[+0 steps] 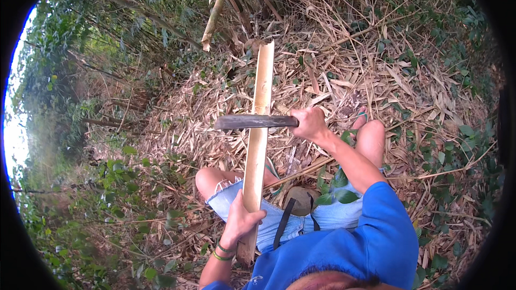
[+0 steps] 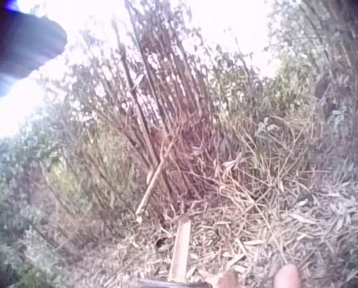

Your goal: The person sits on the ground in a bamboo forest and uses a machete to split a long bamboo stalk lengthwise. They hold the stalk with their left hand and repeatedly strike it with the machete in their right hand to separate the sections.

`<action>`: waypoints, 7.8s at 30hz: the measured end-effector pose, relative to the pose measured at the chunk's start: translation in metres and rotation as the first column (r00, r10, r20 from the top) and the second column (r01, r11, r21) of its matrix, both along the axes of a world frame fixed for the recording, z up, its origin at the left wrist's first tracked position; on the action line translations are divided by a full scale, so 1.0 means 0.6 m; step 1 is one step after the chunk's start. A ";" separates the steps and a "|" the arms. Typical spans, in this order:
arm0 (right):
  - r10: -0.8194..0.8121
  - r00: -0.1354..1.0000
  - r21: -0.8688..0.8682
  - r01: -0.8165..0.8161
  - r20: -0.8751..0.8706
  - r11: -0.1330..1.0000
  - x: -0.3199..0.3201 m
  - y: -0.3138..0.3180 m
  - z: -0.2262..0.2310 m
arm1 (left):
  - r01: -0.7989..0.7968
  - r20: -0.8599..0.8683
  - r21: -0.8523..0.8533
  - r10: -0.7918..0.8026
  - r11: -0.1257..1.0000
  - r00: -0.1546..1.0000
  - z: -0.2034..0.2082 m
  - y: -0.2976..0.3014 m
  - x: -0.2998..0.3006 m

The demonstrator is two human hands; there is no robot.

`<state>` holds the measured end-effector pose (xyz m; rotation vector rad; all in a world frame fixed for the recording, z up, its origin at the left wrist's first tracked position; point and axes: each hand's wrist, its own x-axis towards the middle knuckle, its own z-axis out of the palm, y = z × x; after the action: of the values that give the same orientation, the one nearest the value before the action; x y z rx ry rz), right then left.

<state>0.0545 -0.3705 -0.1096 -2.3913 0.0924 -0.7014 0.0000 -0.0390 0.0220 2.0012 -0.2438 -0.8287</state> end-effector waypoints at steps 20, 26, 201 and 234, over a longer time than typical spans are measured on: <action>-0.067 0.978 -0.161 0.036 -0.197 0.986 0.011 0.012 0.007 | -0.085 -0.228 -0.048 0.072 0.995 0.971 0.004 -0.015 0.008; -0.086 0.966 -0.087 0.067 -0.243 0.994 0.026 -0.038 -0.031 | -0.035 -0.289 -0.039 0.022 0.999 0.957 0.016 0.008 -0.017; -0.010 0.982 0.189 0.046 -0.191 0.981 0.000 -0.044 0.006 | 0.144 -0.169 -0.189 -0.177 0.971 0.970 -0.026 -0.089 0.070; -0.351 0.911 0.220 0.395 -0.214 0.892 0.026 -0.101 -0.002 | 0.214 -0.275 0.007 -0.204 0.977 0.940 0.007 -0.026 0.022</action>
<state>0.0700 -0.4313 -0.1106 -2.1911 0.6941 -0.6108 0.0131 -0.0543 0.0264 1.8895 -0.2863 -1.2408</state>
